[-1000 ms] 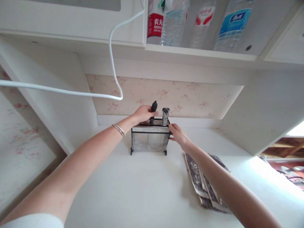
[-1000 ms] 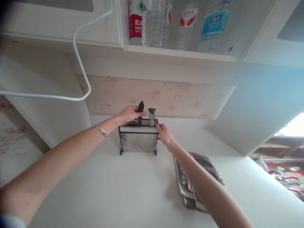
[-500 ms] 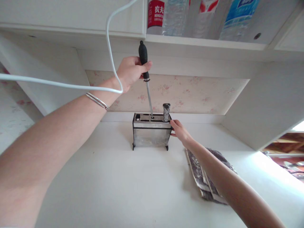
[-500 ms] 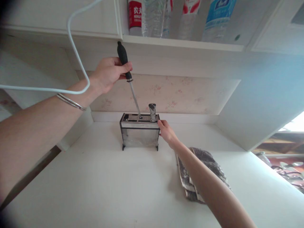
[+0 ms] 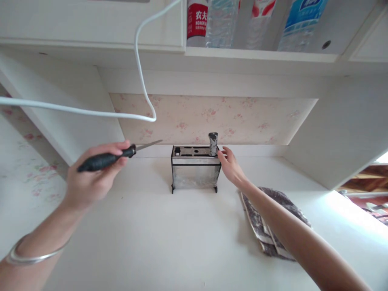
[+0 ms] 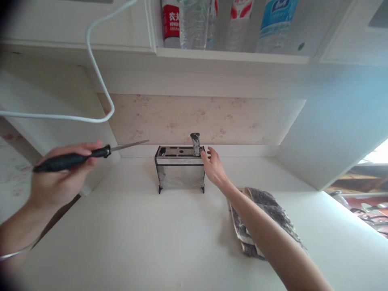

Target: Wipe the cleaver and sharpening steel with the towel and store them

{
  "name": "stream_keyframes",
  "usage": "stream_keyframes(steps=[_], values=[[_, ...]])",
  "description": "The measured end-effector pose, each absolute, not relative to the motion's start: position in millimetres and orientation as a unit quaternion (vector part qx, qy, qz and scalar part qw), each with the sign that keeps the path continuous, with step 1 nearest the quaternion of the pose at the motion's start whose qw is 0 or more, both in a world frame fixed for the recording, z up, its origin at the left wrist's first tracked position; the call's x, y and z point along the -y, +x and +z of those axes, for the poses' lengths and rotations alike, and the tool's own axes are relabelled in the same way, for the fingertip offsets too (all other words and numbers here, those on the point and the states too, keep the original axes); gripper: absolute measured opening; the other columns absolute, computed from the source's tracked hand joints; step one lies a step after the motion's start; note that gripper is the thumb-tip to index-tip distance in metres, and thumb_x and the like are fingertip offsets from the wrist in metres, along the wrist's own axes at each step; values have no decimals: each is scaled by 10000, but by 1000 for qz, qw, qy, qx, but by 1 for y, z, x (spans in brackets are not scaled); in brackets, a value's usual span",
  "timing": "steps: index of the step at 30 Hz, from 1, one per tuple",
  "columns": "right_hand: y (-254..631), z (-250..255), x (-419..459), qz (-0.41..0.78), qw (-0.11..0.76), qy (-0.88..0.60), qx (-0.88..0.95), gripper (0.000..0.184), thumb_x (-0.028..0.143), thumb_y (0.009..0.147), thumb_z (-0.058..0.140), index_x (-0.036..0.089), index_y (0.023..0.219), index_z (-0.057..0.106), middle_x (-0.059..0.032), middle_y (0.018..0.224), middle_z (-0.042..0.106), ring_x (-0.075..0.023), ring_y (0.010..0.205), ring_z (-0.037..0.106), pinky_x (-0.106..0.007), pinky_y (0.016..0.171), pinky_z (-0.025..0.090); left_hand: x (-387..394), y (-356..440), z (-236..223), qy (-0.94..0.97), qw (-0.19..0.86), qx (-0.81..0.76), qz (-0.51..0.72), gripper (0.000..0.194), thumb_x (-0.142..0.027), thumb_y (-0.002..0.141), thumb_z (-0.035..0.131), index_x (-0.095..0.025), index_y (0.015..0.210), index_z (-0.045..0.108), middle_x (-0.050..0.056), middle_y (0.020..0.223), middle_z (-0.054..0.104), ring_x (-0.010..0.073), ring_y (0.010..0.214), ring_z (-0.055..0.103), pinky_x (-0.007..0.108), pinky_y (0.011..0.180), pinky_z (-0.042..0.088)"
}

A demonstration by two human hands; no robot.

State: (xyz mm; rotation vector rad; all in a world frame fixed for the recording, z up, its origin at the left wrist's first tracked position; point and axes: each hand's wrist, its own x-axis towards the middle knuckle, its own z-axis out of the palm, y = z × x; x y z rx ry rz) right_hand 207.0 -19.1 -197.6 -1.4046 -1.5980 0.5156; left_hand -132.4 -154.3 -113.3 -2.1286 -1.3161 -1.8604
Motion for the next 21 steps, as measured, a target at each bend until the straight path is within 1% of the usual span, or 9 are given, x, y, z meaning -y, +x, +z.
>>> stream_keyframes(steps=[2,4,5,7,9,10,14,18,21], values=[[203,-187,18,144,484,-555,661,655,612,825,389,201,1334,390,-128,1221,529,-238,1040,528,-385,886,412,179,-148,-143,-690,37,441,-573,157,-185,810,616,-259,945,586,-45,1119,630,197,1077,592,447,1013,443],[199,-173,17,79,499,-535,677,647,602,808,438,199,1314,420,-111,1159,569,-242,1035,520,-376,866,410,197,-164,-176,-744,42,435,-506,225,-142,798,610,-259,989,591,-14,1144,630,216,1086,589,428,981,473],[197,-166,15,51,499,-528,685,621,600,803,451,198,1275,464,-99,1110,592,-240,1005,529,-368,849,409,204,-172,-193,-769,48,435,-466,259,-123,804,593,-255,1026,588,1,1164,625,218,1105,578,412,979,475],[194,-154,12,28,466,-527,710,527,606,803,447,191,1093,594,-72,955,630,-224,882,557,-341,781,416,217,-186,-226,-807,31,439,-394,307,-91,824,548,-243,1090,568,28,1231,591,213,1159,541,387,1006,452],[193,-146,8,41,404,-541,736,474,617,785,469,183,860,646,-41,775,619,-195,731,558,-310,686,413,228,-197,-255,-826,10,443,-347,318,-84,842,512,-228,1124,550,48,1295,548,207,1206,502,359,1027,431],[193,-144,6,55,376,-546,747,453,612,766,503,180,797,639,-26,712,602,-181,683,551,-295,648,408,234,-202,-267,-829,7,447,-335,317,-86,848,504,-221,1131,546,55,1316,531,202,1216,492,346,1032,425],[195,-142,1,156,356,-505,771,371,507,718,624,173,879,602,-8,739,617,-139,657,564,-242,582,416,252,-214,-299,-835,3,456,-308,331,-89,853,483,-207,1159,532,69,1351,499,199,1235,469,316,1017,435],[196,-127,5,229,339,-494,767,353,479,725,648,163,864,578,8,659,605,-91,499,523,-202,463,393,265,-226,-314,-828,21,475,-296,353,-84,838,469,-219,1155,549,54,1342,511,204,1232,473,315,1001,448],[197,-100,8,247,397,-470,748,363,473,713,676,166,878,575,-15,778,635,-78,496,542,-209,464,434,271,-236,-323,-804,67,516,-288,386,-72,818,458,-263,1123,598,27,1295,552,218,1213,493,355,1003,434]])
